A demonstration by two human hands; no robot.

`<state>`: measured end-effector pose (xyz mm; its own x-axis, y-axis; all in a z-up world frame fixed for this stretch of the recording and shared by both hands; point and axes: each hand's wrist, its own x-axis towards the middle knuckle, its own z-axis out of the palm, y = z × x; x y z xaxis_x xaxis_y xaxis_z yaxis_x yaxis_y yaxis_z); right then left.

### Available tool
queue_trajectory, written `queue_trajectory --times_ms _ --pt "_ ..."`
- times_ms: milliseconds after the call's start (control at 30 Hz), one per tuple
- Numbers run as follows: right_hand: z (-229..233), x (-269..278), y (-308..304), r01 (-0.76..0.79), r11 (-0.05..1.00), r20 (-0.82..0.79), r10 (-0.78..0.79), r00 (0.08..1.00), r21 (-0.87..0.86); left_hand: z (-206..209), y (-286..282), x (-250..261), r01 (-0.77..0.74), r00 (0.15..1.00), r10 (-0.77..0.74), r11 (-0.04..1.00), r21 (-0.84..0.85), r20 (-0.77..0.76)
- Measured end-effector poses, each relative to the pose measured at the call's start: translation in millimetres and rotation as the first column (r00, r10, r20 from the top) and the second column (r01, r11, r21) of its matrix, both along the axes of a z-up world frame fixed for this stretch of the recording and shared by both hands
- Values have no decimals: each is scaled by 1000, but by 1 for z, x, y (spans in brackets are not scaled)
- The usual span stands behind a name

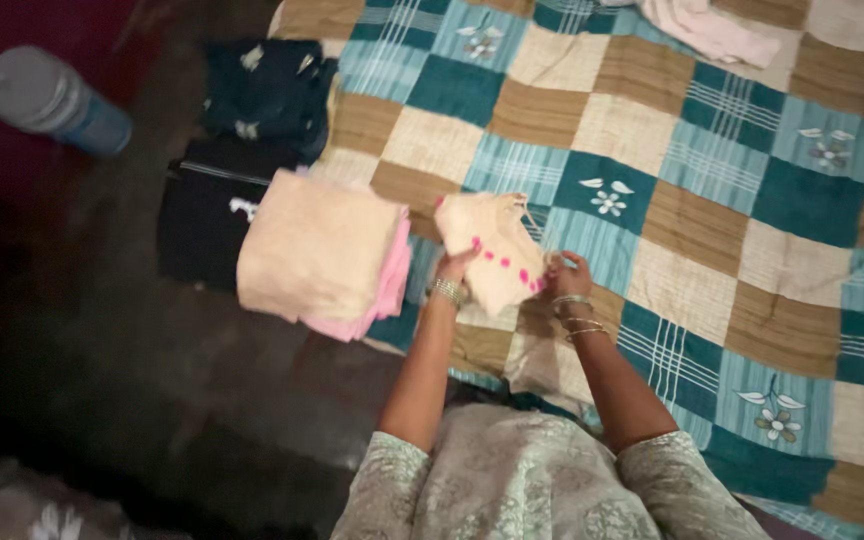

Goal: The person folds clothes by hand on a bed, including a pair of leggings, several shirts, and a pink shirt, before stacking them into a pile.

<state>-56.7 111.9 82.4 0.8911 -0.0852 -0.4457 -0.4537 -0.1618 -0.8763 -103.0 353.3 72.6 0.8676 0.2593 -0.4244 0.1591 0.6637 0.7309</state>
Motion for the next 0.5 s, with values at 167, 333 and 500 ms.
queue_trajectory --times_ms 167,333,500 --pt "4 -8 8 8 986 -92 7 996 164 71 59 3 -92 990 117 955 -283 73" --pt "-36 2 52 -111 895 -179 206 962 431 140 169 -65 -160 938 260 911 -380 229" --pt "-51 -9 69 -186 873 -261 329 908 452 139 242 -136 -362 869 430 890 -279 244"
